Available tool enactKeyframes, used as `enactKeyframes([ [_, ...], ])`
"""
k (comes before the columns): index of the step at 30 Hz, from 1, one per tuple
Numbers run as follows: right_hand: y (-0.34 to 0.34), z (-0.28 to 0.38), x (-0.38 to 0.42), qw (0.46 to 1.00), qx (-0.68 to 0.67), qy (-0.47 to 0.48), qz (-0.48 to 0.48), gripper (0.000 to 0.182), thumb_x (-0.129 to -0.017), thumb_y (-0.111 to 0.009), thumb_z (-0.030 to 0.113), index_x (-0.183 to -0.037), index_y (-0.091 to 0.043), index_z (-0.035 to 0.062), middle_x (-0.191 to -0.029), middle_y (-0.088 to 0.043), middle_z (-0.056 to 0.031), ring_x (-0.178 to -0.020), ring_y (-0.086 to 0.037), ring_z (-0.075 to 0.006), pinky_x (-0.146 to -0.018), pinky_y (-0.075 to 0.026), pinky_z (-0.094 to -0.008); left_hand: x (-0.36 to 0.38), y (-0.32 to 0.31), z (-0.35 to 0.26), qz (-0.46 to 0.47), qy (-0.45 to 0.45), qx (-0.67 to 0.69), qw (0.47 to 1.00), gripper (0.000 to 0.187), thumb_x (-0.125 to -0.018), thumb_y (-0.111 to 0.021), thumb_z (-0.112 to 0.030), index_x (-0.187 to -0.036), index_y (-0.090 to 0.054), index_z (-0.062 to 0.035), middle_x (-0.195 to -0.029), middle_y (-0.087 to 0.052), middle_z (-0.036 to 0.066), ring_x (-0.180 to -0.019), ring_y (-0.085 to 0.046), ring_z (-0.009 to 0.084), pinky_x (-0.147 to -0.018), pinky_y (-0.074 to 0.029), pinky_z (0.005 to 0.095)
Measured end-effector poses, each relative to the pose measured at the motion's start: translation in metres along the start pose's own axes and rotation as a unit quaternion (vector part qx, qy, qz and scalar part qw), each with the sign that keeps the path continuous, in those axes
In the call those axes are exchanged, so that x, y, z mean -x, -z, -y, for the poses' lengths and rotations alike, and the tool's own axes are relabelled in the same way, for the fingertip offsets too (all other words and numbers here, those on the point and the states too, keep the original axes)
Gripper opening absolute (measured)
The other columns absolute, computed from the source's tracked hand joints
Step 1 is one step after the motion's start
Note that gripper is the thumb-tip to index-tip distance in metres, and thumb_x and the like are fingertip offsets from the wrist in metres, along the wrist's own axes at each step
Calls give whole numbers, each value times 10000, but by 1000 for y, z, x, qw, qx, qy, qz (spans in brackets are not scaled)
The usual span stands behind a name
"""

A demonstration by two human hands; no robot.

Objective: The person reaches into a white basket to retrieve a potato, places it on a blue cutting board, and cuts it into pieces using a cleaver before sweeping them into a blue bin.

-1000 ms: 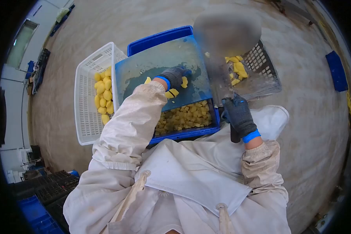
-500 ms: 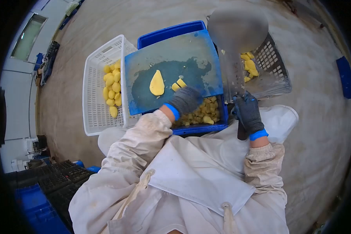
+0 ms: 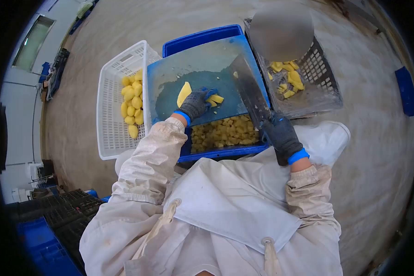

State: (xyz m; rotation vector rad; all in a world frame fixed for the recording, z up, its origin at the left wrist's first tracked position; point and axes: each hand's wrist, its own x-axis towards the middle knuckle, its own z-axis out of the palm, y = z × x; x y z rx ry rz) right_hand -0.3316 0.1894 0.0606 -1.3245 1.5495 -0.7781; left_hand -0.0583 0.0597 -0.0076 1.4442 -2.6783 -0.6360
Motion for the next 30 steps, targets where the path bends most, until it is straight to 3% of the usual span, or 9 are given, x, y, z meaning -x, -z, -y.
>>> enactKeyframes([
  [2,-2,6,2,998,51,-15,21,309,-812,-533,172,-1060,-575,-7,-959,-606,-203,-864,-578,-307,-781,-442,-368,3,-3,5,-60,-11,1,998,534,-750,-624,-127,-1255,-452,-156,-1210,-511,181,-1078,-517,337,-911,-423,409],
  [4,-3,4,2,999,51,-7,16,311,-807,-538,177,-1056,-579,-4,-963,-605,-205,-873,-578,-316,-781,-443,-374,4,6,0,-4,137,98,986,586,-718,-655,-167,-1264,-442,-158,-1128,-559,194,-1041,-539,348,-891,-433,406],
  [9,-3,-3,-2,1000,20,-7,10,314,-799,-544,181,-1048,-584,-6,-978,-599,-212,-887,-577,-327,-784,-443,-378,13,0,32,19,125,103,987,622,-679,-688,-183,-1249,-456,-89,-1071,-582,217,-1022,-548,354,-862,-442,394],
  [11,-4,-12,-4,999,35,29,1,221,-826,-553,154,-998,-570,15,-667,-538,-26,-529,-477,-89,-453,-420,-255,11,18,25,96,91,66,989,607,-670,-687,-169,-1231,-475,-82,-1054,-586,224,-1019,-551,353,-856,-444,396],
  [15,-6,-11,-6,995,67,67,6,205,-819,-557,144,-979,-575,17,-663,-533,-25,-521,-473,-85,-454,-424,-254,-4,33,14,123,113,-8,986,549,-682,-678,-149,-1194,-503,-58,-1081,-578,205,-1015,-545,362,-868,-441,399],
  [17,-7,8,3,998,34,-39,39,331,-794,-551,203,-1067,-587,19,-884,-625,-206,-817,-603,-333,-738,-468,-371,-2,26,24,-55,-14,25,998,504,-731,-653,-172,-1196,-498,-53,-1086,-579,191,-996,-551,365,-851,-454,401],
  [20,-14,11,8,991,124,59,7,278,-800,-545,228,-996,-608,41,-778,-624,-188,-752,-601,-350,-668,-473,-406,15,16,26,-179,123,36,975,371,-743,-638,-252,-1061,-580,-70,-995,-620,167,-944,-577,347,-841,-450,416],
  [23,-27,18,4,970,229,56,61,220,-804,-535,250,-904,-617,72,-704,-611,-168,-688,-595,-353,-603,-462,-444,31,8,17,-70,153,102,980,369,-776,-626,-262,-1088,-582,-70,-970,-630,151,-935,-586,328,-814,-466,391],
  [30,-48,13,-14,910,381,137,88,203,-806,-496,252,-843,-611,89,-664,-602,-154,-633,-593,-338,-575,-457,-466,30,-21,14,-159,242,138,947,293,-725,-681,-251,-950,-616,-76,-912,-629,160,-874,-596,333,-783,-463,416],
])
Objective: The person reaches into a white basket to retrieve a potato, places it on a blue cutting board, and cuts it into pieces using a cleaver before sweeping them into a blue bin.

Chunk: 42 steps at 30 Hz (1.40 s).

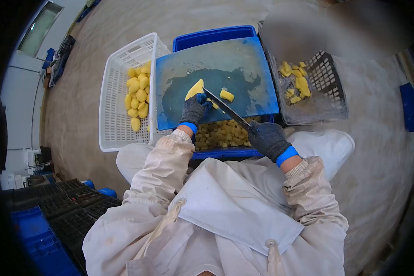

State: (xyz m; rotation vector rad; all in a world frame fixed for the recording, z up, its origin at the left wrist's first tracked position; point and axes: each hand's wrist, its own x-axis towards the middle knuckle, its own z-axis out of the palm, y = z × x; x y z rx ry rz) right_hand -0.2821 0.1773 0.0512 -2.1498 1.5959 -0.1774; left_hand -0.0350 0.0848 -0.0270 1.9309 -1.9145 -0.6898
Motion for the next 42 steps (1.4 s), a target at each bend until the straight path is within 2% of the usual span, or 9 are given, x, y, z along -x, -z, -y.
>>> enactKeyframes([
  [15,-16,0,-12,994,82,-23,72,241,-842,-464,258,-858,-607,65,-704,-614,-168,-676,-606,-345,-591,-465,-469,-1,1,2,26,-5,-10,1000,335,-717,-679,-274,-968,-616,-62,-940,-615,172,-925,-580,337,-827,-448,418],
  [19,-4,-4,6,994,-109,-23,15,247,-849,-478,253,-883,-597,39,-706,-613,-175,-618,-599,-321,-561,-456,-448,-11,7,4,64,-18,-25,997,347,-720,-666,-233,-1015,-595,-66,-982,-604,174,-970,-563,340,-856,-439,405],
  [21,12,-2,26,977,-214,-23,-13,242,-851,-492,245,-894,-591,28,-682,-609,-165,-574,-598,-288,-532,-454,-423,-15,8,1,-21,-159,-51,986,342,-732,-639,-183,-1049,-578,-70,-1020,-593,168,-1011,-546,341,-882,-428,397],
  [24,29,-5,42,884,-419,-208,4,201,-846,-548,184,-956,-575,17,-591,-521,-45,-477,-503,-111,-430,-402,-270,-16,22,-20,133,-153,-73,976,365,-739,-619,-165,-1086,-580,-59,-994,-608,184,-988,-563,334,-872,-439,400],
  [29,23,-18,45,832,-495,-244,-49,203,-857,-541,181,-975,-563,18,-586,-526,-46,-452,-501,-117,-395,-390,-252,3,36,-50,338,-119,-139,923,388,-738,-661,-253,-1068,-597,-61,-1038,-605,176,-985,-563,341,-876,-439,386],
  [31,19,-21,45,838,-487,-239,-59,201,-859,-542,178,-979,-559,17,-583,-527,-47,-446,-500,-115,-387,-386,-245,-7,30,-50,311,-83,-143,936,407,-727,-670,-232,-1096,-585,-82,-1103,-582,170,-1019,-549,337,-901,-425,385],
  [33,17,-19,39,819,-511,-256,-52,196,-860,-539,173,-971,-557,12,-578,-529,-46,-446,-502,-115,-388,-388,-247,-17,21,-47,51,-206,-91,973,412,-726,-661,-187,-1117,-569,-97,-1187,-533,156,-1043,-533,337,-914,-417,392],
  [37,14,-20,37,842,-487,-227,-44,190,-854,-533,171,-953,-569,12,-593,-547,-54,-462,-511,-121,-421,-409,-269,-44,11,-58,212,-221,-166,937,490,-743,-635,-130,-1213,-499,-116,-1259,-476,144,-1063,-522,334,-920,-418,398],
  [42,10,-25,39,874,-434,-212,-53,222,-851,-533,204,-953,-582,14,-601,-559,-95,-480,-531,-170,-478,-441,-312,-31,0,-19,80,-313,-140,936,508,-766,-560,-64,-1256,-463,-155,-1270,-468,134,-1117,-494,307,-924,-423,398],
])
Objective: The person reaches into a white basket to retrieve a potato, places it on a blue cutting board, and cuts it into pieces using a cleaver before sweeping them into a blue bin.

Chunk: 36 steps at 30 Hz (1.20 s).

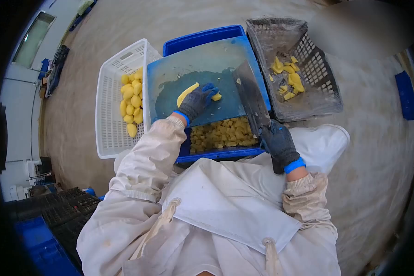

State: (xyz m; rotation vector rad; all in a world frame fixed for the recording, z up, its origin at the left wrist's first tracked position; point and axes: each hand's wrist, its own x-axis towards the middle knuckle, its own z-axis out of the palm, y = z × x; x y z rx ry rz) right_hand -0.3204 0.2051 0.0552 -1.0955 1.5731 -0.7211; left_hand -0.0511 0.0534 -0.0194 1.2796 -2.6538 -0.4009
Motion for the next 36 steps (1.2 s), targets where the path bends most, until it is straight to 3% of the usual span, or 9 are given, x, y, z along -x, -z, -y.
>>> enactKeyframes([
  [3,-8,-2,-4,995,77,70,-7,261,-853,-528,261,-936,-589,21,-612,-568,-150,-515,-562,-254,-514,-452,-369,28,-6,7,-24,-22,-29,999,466,-797,-539,-76,-1252,-468,-149,-1279,-456,128,-1142,-473,292,-929,-428,388],
  [5,-12,3,-6,984,135,116,-16,281,-855,-520,292,-917,-591,28,-618,-570,-176,-540,-576,-301,-530,-454,-404,40,-2,3,-183,8,64,981,454,-803,-563,-112,-1247,-469,-128,-1205,-498,151,-1084,-508,301,-890,-442,395],
  [8,-21,18,-8,929,334,157,-17,255,-854,-496,286,-877,-592,52,-629,-578,-183,-590,-581,-345,-539,-446,-452,48,3,-11,-122,222,183,950,430,-800,-594,-156,-1213,-492,-96,-1069,-552,164,-992,-545,321,-839,-447,414],
  [25,-44,13,-42,835,521,169,54,243,-850,-456,231,-844,-595,32,-650,-607,-170,-601,-601,-345,-570,-477,-441,14,-13,-7,-84,275,184,940,332,-756,-640,-226,-1036,-597,-53,-1006,-591,177,-973,-553,333,-856,-429,420],
  [27,-35,23,-30,865,474,158,43,235,-852,-469,232,-873,-598,36,-694,-614,-177,-642,-607,-342,-591,-478,-433,11,-13,-4,-67,269,183,943,359,-751,-640,-225,-1065,-582,-61,-1052,-579,174,-989,-550,332,-866,-428,418],
  [29,-25,26,-20,889,431,147,38,231,-854,-482,232,-902,-601,40,-738,-621,-184,-684,-614,-339,-611,-479,-424,7,-32,7,-218,149,20,964,349,-748,-641,-192,-1063,-574,-59,-1076,-579,157,-972,-554,340,-850,-435,412],
  [30,-21,22,-13,921,342,186,5,225,-848,-505,228,-945,-603,50,-784,-618,-195,-725,-611,-336,-633,-475,-411,2,4,-5,-27,188,79,979,510,-767,-592,-186,-1249,-447,-105,-1238,-470,149,-1094,-501,325,-899,-424,426],
  [33,-5,8,-5,943,239,230,-5,273,-841,-542,198,-1051,-589,30,-880,-619,-201,-797,-596,-325,-684,-460,-374,-19,7,0,108,74,68,989,464,-769,-578,-169,-1219,-485,-101,-1224,-483,152,-1097,-499,320,-900,-421,433],
  [36,-4,-13,-10,997,-31,52,-42,104,-864,-536,158,-915,-542,68,-574,-458,9,-451,-444,-87,-392,-351,-228,-9,11,-38,80,60,-6,995,370,-778,-558,-212,-1130,-553,-97,-1188,-500,162,-1051,-520,333,-884,-426,429],
])
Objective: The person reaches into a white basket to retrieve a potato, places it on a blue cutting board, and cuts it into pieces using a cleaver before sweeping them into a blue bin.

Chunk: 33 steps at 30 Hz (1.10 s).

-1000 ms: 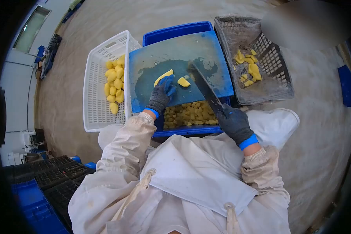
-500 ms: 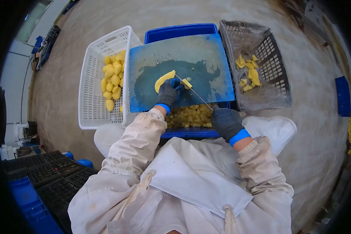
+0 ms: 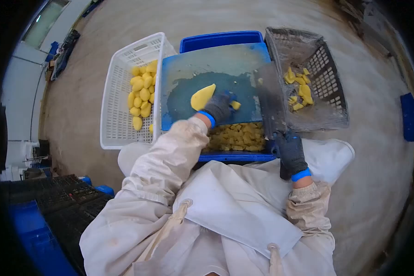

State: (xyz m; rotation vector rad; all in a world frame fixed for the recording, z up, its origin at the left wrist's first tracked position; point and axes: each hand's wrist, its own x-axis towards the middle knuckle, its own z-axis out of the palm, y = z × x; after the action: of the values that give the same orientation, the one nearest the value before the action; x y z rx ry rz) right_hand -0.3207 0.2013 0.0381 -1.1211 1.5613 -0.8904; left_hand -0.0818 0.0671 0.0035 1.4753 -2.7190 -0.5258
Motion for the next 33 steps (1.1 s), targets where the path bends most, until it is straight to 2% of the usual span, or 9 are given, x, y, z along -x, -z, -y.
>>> enactKeyframes([
  [5,-3,17,0,996,-54,-70,-5,128,-858,-538,149,-946,-548,56,-560,-462,-1,-432,-451,-100,-386,-359,-237,55,-26,-31,-103,-20,181,978,344,-780,-598,-242,-1085,-553,-88,-1124,-531,162,-1037,-504,360,-907,-400,437],
  [8,-5,13,-2,994,-61,-92,-4,147,-858,-539,150,-963,-556,48,-560,-467,-7,-432,-459,-98,-384,-362,-233,63,-48,34,-320,75,-66,942,452,-795,-615,-331,-1173,-501,-111,-1205,-466,207,-1124,-434,381,-941,-372,449],
  [10,-8,2,-5,998,-40,-40,-8,132,-851,-548,145,-942,-564,50,-572,-472,-8,-427,-469,-106,-381,-367,-241,71,5,29,-254,330,52,908,752,-785,-585,-440,-1351,-288,-46,-1296,-390,223,-1191,-384,389,-970,-352,447],
  [13,-8,-4,-8,1000,11,-11,15,231,-841,-567,148,-1018,-590,2,-801,-616,-76,-693,-557,-122,-616,-457,-278,60,-4,60,-117,380,-24,917,759,-762,-601,-465,-1338,-330,-50,-1298,-400,230,-1197,-394,376,-982,-349,441],
  [17,-18,13,0,999,36,-5,35,272,-839,-571,158,-1060,-584,1,-902,-637,-89,-802,-563,-119,-698,-453,-280,49,-19,76,-77,290,138,944,694,-767,-608,-430,-1315,-383,-69,-1264,-449,225,-1170,-431,365,-970,-359,437],
  [30,-95,23,-21,971,77,-53,219,214,-845,-517,151,-999,-559,9,-653,-569,-122,-525,-580,-229,-505,-472,-331,58,-31,76,-161,296,220,915,433,-792,-591,-292,-1170,-525,-91,-1003,-596,234,-937,-568,398,-823,-447,455],
  [31,-91,12,-28,912,283,237,179,228,-841,-507,158,-999,-556,2,-687,-581,-153,-584,-592,-260,-548,-480,-356,58,-31,77,-177,280,225,916,419,-792,-578,-280,-1157,-530,-79,-976,-602,238,-920,-569,402,-812,-446,466],
  [32,-88,2,-35,731,452,498,116,241,-837,-498,165,-999,-553,-6,-721,-593,-183,-643,-604,-291,-591,-489,-380,58,-32,78,-178,281,226,916,419,-792,-578,-280,-1157,-530,-79,-976,-602,238,-920,-569,402,-812,-446,466],
  [33,-91,10,-36,731,452,498,117,241,-837,-498,165,-999,-553,-6,-721,-593,-183,-643,-604,-291,-591,-489,-380,58,-30,76,-176,288,244,909,413,-795,-589,-277,-1158,-533,-86,-978,-603,231,-923,-571,398,-810,-451,456],
])
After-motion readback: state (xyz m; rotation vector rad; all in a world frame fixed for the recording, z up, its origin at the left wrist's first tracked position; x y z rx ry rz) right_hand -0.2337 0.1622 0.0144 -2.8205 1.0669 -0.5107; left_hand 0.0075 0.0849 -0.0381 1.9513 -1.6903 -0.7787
